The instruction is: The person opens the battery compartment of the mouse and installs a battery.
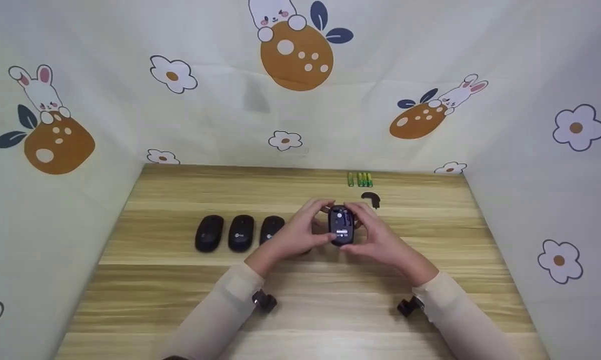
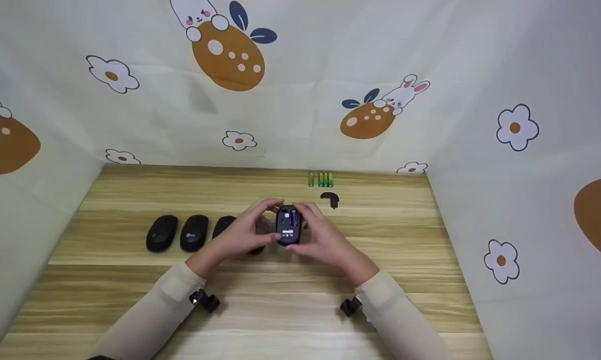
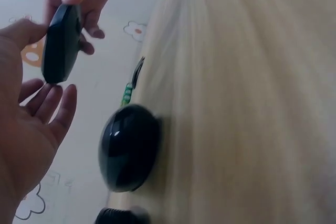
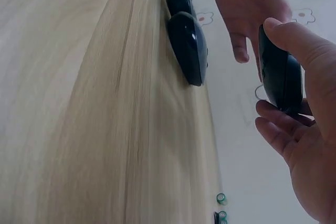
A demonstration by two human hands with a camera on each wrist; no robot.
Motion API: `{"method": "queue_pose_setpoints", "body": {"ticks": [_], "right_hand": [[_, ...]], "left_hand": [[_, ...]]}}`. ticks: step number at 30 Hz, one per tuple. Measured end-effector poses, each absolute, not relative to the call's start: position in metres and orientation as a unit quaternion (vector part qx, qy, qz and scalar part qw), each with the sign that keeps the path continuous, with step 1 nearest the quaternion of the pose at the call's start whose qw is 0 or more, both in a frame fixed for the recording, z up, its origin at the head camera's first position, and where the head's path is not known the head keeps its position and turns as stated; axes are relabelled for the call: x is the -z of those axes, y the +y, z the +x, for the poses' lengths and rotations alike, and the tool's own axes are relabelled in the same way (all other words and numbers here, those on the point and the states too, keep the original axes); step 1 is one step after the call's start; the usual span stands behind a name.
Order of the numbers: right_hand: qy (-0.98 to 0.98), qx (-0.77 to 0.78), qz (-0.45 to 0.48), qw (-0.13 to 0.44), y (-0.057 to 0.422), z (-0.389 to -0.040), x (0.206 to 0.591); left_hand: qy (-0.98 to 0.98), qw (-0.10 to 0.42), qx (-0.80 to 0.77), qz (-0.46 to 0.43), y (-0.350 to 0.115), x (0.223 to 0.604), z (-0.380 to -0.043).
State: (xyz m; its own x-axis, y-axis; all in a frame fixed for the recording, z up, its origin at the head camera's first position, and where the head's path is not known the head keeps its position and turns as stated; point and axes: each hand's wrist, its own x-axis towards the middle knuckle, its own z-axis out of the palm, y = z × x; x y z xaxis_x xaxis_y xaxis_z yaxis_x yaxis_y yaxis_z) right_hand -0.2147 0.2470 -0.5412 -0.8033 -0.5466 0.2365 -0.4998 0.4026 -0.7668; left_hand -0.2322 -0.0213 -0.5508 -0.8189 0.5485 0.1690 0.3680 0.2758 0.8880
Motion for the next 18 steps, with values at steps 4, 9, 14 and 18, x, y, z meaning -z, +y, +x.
{"method": "queue_pose_setpoints", "body": {"ticks": [4, 9, 14, 18], "right_hand": [[0.828, 0.472, -0.301, 0.022, 0.251, -0.221, 0.545], [0.823, 0.482, -0.302, 0.011, 0.255, -0.228, 0.550], [0.826, 0.474, -0.305, 0.001, 0.258, -0.234, 0.553], [0.837, 0.462, -0.294, 0.005, 0.261, -0.238, 0.552]], "left_hand": [[0.808, 0.102, -0.487, 0.316, -0.021, 0.545, -0.243], [0.831, 0.100, -0.434, 0.332, -0.015, 0.542, -0.253], [0.853, 0.087, -0.380, 0.348, -0.008, 0.540, -0.258], [0.863, 0.075, -0.353, 0.355, -0.002, 0.539, -0.262]]}}
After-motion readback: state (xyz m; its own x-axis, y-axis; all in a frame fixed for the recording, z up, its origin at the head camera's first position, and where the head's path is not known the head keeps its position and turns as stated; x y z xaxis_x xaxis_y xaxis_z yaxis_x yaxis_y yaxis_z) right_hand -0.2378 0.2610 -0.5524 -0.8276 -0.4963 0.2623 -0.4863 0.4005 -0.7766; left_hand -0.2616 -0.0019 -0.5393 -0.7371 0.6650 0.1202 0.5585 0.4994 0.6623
